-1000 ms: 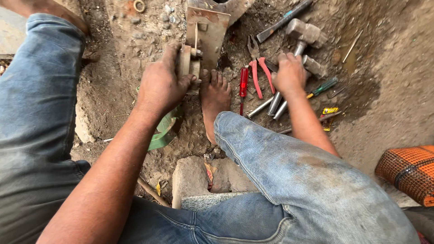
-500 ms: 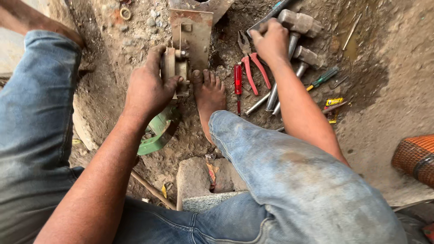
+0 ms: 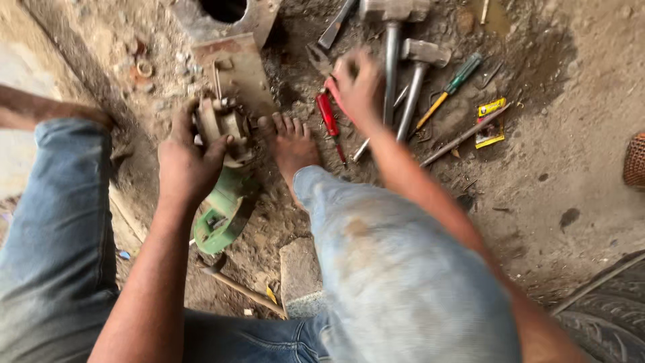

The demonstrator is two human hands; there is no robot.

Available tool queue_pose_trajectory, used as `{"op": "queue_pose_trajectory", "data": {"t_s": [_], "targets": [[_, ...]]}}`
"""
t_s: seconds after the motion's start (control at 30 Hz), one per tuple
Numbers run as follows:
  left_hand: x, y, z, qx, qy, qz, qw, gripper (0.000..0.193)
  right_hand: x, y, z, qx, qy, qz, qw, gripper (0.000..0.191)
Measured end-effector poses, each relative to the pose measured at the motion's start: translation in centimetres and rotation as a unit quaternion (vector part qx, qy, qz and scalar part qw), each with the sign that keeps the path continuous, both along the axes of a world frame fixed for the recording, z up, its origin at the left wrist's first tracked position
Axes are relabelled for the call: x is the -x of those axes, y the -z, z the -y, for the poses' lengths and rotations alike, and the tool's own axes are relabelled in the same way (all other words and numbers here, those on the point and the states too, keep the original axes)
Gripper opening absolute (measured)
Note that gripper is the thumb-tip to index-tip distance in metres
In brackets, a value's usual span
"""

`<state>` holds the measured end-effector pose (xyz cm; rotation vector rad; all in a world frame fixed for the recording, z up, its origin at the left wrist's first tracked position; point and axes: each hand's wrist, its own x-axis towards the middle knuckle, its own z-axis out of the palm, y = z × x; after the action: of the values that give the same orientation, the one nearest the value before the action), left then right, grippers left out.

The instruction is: The person disassembles a green mechanical housing using pliers and a screwdriver, removes internal components, and uses a hammer and chisel to work on a metal part. The person then reassembles the housing and secures it with a screwdriver.

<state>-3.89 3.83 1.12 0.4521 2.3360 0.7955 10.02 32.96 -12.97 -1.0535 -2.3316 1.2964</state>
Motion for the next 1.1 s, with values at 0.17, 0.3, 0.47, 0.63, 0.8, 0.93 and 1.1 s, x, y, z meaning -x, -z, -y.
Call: {"op": "queue_pose_trajectory", "data": {"t_s": [0.17, 0.3, 0.47, 0.63, 0.8, 0.93, 1.1], "targets": [[0.2, 0.9, -0.2, 0.052, -0.005, 0.021, 0.998, 0.075, -8.5, -3.3, 6.8, -0.059, -0.149, 0.056, 0.985, 0.012], [-0.3, 1.0, 0.6, 0.022, 0.014, -0.006, 1.0, 0.064, -15.0, -4.3, 7.6, -0.049, -0.089, 0.049, 0.994, 0.009], [-0.8, 1.0, 0.7, 0.017, 0.008, 0.0, 1.0, 0.055, -18.1, -4.3, 4.1, 0.043, 0.083, 0.208, 0.974, 0.011], [-0.3, 1.2, 0.8, -0.036, -0.018, -0.01, 0.999, 0.06, -12.1, -5.1, 0.1, -0.11, 0.02, 0.102, 0.988, 0.016], [0.1, 1.2, 1.3, -0.077, -0.02, -0.052, 0.995, 0.062, 1.8, -2.9, -2.4, -0.121, -0.055, 0.084, 0.988, 0.026], [0.6, 1.5, 0.9, 0.017, -0.045, 0.028, 0.998, 0.065, 9.1, 0.0, -2.8, -0.199, 0.05, 0.202, 0.958, 0.045], [0.8, 1.4, 0.6, 0.018, -0.044, 0.031, 0.998, 0.074, 10.1, 0.8, -2.2, -0.011, 0.126, 0.17, 0.977, 0.016]]}}
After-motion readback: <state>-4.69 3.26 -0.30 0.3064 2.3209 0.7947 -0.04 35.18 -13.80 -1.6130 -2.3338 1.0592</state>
